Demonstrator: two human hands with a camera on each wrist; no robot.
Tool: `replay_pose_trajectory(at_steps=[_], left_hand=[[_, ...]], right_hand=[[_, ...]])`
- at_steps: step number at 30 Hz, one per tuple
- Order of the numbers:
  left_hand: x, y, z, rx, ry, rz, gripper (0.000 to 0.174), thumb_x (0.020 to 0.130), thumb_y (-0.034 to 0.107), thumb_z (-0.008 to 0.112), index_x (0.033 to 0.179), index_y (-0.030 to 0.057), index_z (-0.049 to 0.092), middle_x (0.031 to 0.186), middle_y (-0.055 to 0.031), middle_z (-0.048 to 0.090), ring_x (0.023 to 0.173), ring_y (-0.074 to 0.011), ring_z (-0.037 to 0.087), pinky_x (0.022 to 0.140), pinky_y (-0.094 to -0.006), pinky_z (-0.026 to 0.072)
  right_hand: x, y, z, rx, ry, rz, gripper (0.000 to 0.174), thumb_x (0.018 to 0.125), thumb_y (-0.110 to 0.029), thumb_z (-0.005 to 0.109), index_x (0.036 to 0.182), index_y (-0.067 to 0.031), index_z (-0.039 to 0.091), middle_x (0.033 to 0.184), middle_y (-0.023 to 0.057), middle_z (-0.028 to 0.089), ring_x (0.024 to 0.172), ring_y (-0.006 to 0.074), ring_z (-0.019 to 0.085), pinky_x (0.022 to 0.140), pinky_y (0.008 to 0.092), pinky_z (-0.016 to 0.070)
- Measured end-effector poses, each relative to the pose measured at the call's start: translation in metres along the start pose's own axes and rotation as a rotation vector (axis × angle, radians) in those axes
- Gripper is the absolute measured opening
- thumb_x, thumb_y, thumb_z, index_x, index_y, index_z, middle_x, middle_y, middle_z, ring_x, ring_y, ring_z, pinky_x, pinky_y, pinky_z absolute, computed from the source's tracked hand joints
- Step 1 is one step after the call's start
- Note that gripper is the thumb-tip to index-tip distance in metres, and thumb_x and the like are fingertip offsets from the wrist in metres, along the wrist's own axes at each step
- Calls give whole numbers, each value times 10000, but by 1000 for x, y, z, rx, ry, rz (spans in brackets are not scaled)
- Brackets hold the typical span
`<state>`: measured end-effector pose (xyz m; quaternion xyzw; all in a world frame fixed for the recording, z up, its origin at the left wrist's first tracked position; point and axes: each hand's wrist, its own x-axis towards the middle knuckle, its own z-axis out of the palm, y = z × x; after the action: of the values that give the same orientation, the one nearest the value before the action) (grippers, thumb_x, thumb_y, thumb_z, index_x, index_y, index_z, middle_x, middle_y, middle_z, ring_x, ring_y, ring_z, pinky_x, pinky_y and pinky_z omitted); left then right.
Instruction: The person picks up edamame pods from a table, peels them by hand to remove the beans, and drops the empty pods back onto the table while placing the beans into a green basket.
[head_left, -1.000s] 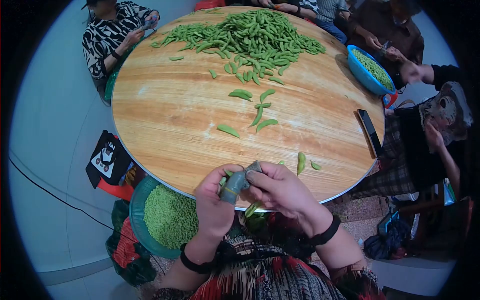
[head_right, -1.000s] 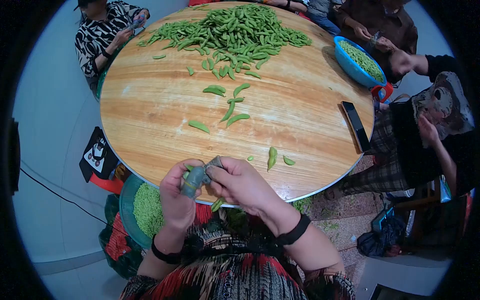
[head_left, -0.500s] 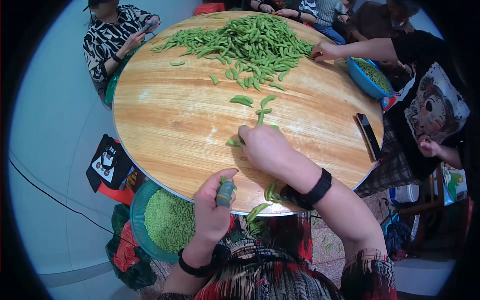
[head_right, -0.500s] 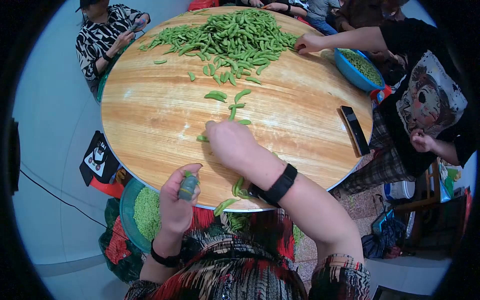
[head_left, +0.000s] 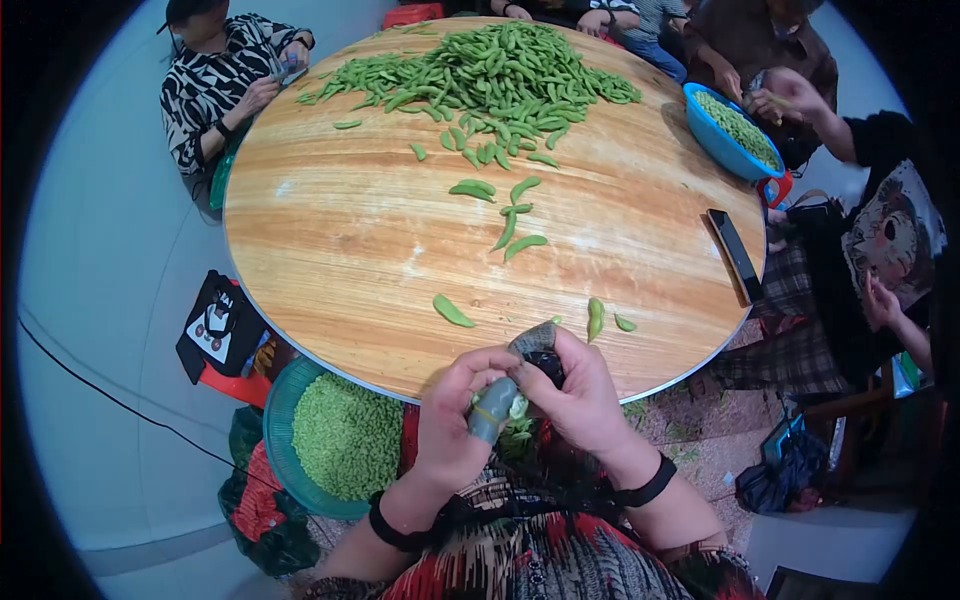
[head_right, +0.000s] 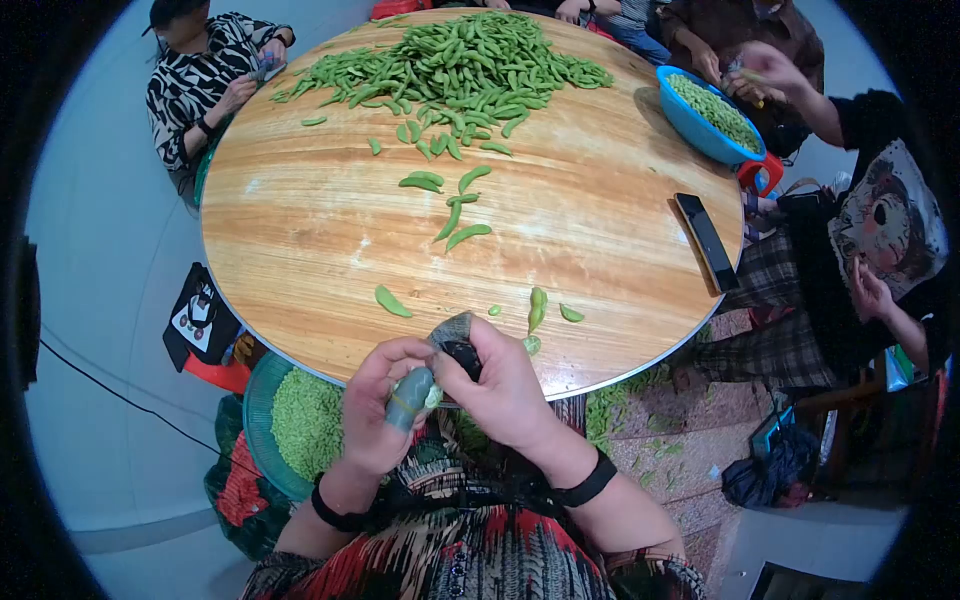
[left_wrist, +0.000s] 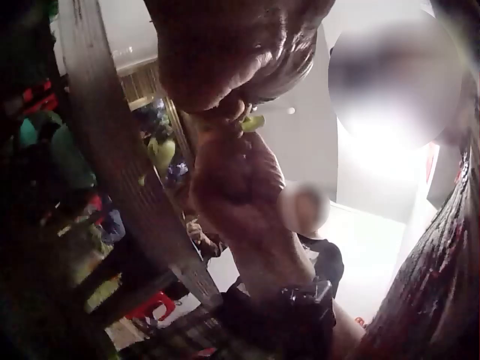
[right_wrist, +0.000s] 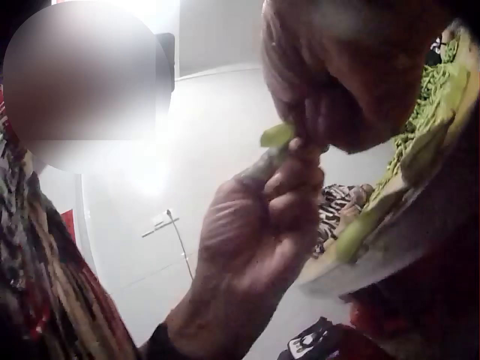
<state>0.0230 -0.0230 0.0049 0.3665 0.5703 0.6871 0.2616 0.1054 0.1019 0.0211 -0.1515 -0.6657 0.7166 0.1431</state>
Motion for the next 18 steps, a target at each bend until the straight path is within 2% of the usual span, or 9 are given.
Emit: replay_pose_trajectory(at_steps=[3,5,7,9,11,12,14,16,18], left_hand=[[4,-2,-8,-158,163,-165,298,847,-15,484,1145,-14,474,813,-21,562,587,-30,444,470,-141,327],[11,0,-26,-235,312,-208,289,852,-9,480,1140,-18,492,811,-16,557,568,-27,419,447,-140,302],[15,5,-41,-358,473,-198,279,839,-6,502,1116,-24,533,813,-14,554,578,-26,417,437,-144,299],[16,3,-46,-354,457,-207,271,830,-14,509,1096,-23,556,817,-15,549,587,-25,414,439,-148,292],[16,2,-48,-351,444,-215,263,821,-21,516,1077,-22,578,820,-15,545,596,-25,411,440,-152,285],[16,1,-48,-111,419,-189,263,807,-7,565,1068,-1,599,824,-11,545,647,-56,457,512,-182,348],[18,1,-46,118,379,-165,266,793,8,613,1058,21,619,827,-7,545,698,-88,502,583,-211,412],[19,2,-42,498,264,57,318,757,21,649,1073,32,621,819,-35,547,727,-133,521,665,-255,436],[19,9,-34,493,240,36,325,745,29,658,1068,26,620,811,-48,544,732,-139,524,668,-259,437]], right_hand=[[1,1,-5,-147,104,-132,142,856,-123,593,893,8,552,737,29,577,662,97,542,631,245,452],[6,-20,-22,-279,-680,-100,201,844,-167,617,884,23,565,703,103,592,658,167,581,658,284,463],[25,-32,-13,-403,-669,-144,245,832,-211,616,862,29,575,681,170,597,682,233,618,662,338,478],[51,-36,3,-980,-188,-238,217,818,-227,618,851,-14,591,727,179,621,675,330,616,624,384,485],[74,-20,15,-1125,-183,-254,223,807,-230,618,834,-10,587,710,191,612,661,359,602,603,409,477],[81,-14,18,-1269,-177,-269,229,797,-232,618,818,-7,583,693,204,603,647,387,588,582,435,470],[85,-12,18,-1247,-140,-260,226,795,-219,613,825,2,582,664,203,588,625,360,592,574,420,463],[83,-13,12,-1232,-103,-254,223,793,-206,608,833,12,581,635,202,572,604,333,596,565,405,456],[72,-14,6,-657,-150,-166,199,764,-181,585,811,13,593,622,161,599,554,268,602,504,368,446]])
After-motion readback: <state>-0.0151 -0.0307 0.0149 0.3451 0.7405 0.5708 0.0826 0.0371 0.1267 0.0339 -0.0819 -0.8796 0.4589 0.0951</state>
